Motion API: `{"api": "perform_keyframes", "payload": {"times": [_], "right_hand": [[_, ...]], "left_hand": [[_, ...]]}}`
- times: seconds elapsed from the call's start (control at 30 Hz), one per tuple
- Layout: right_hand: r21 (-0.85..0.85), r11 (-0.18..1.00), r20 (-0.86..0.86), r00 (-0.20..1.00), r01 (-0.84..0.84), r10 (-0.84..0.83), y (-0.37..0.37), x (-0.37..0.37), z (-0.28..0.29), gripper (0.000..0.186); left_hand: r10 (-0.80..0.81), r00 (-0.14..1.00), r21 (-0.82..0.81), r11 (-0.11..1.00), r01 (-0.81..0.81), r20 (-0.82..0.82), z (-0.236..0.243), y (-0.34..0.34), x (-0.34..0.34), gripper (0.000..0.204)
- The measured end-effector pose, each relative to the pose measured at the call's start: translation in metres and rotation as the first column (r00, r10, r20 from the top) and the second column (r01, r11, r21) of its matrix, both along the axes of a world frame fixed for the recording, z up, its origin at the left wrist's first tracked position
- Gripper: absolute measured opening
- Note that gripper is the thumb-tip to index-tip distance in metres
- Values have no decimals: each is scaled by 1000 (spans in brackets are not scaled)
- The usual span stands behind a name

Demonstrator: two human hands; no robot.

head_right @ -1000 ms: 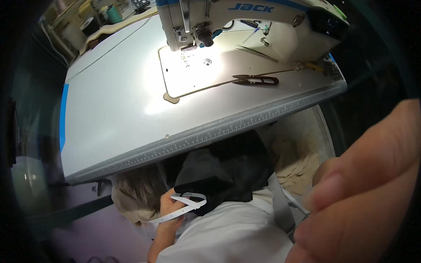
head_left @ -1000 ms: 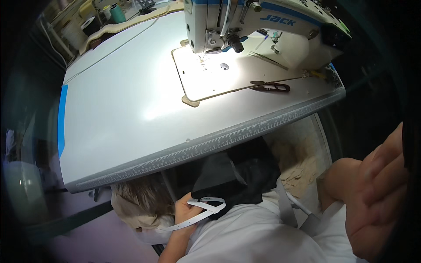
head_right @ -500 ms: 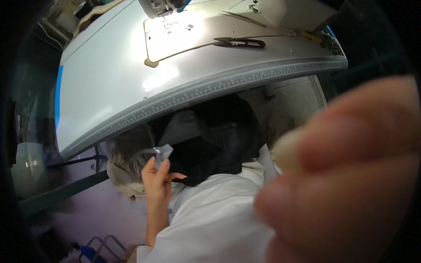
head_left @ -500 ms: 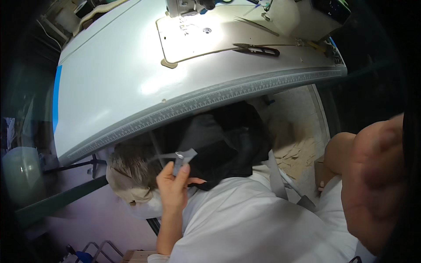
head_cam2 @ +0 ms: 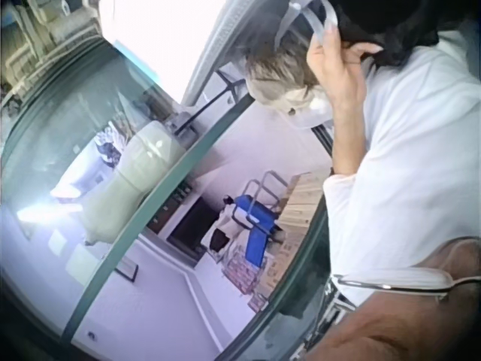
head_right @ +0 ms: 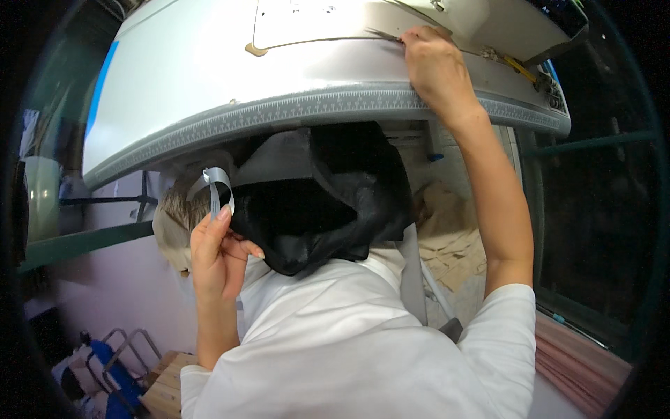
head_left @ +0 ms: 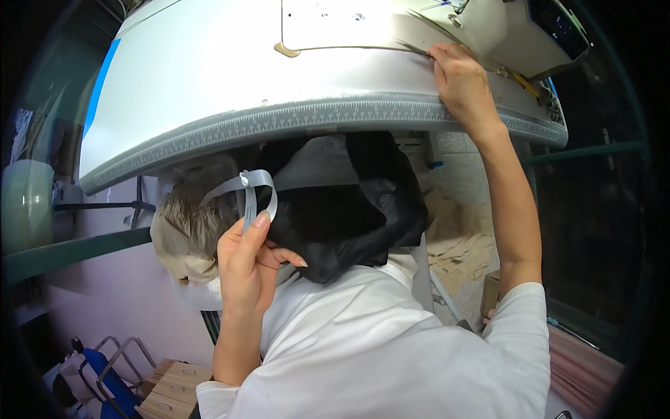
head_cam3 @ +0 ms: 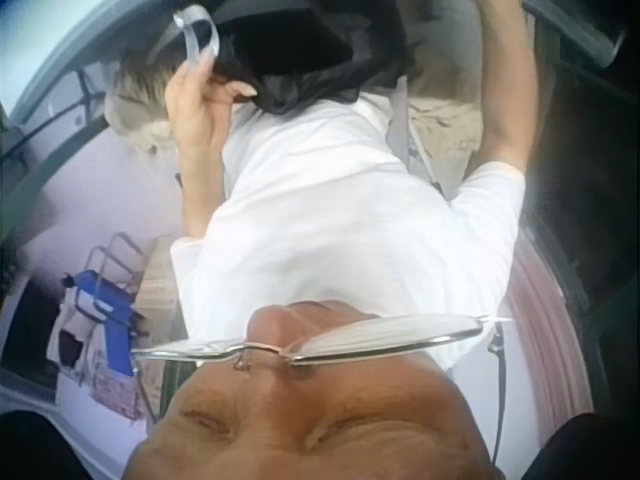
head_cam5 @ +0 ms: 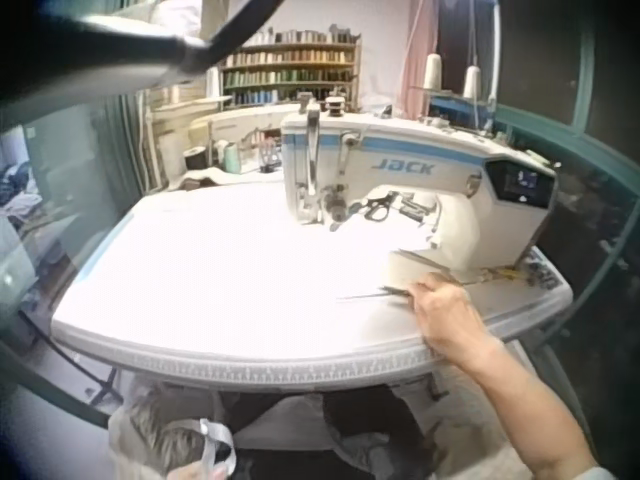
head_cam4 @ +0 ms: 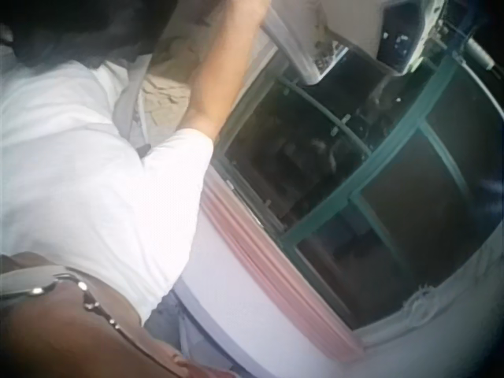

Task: The person hand-sews a black fabric bag using a needle and thread. They repeatedly insert the needle through the fabric, pull the thread tight, and adjust the bag's position to work on different sections of the seam. The person also uses a white plastic strap as a guide or marker during the process.

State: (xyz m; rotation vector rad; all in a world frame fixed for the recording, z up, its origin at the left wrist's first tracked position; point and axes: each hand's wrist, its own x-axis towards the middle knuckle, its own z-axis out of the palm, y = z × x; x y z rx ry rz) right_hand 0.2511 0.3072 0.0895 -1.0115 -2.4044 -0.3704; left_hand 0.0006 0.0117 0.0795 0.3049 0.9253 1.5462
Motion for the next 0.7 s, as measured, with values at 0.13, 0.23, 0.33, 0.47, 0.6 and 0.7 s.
{"api": "perform_keyframes", "payload": {"times": [0.13, 0.23, 0.33, 0.47, 0.6, 0.7], "right_hand": [[-98, 995, -262, 965, -20, -7, -31, 1, 5, 15], [-466, 788, -667, 745, -401, -15, -129, -14, 19, 17], [-534, 638, -601, 780, -554, 174, -206, -13, 22, 48], [-345, 878, -413, 894, -332, 176, -214, -40, 5, 54], [-614, 536, -576, 793, -580, 199, -180, -50, -12, 22], [-688, -36, -725, 688, -725, 2, -166, -42, -24, 7]], "left_hand": [[15, 999, 7, 1000, -16, 45, 0, -12, 8, 23], [57, 996, 11, 998, -57, 72, -6, -23, 11, 24], [38, 997, 24, 999, -40, 62, -2, -32, 17, 26], [-83, 994, 38, 996, 81, 67, 1, -36, 15, 28], [-73, 994, -6, 997, 74, 77, -2, -48, -4, 24], [12, 998, -100, 995, -5, 68, -5, -56, -13, 20]]}}
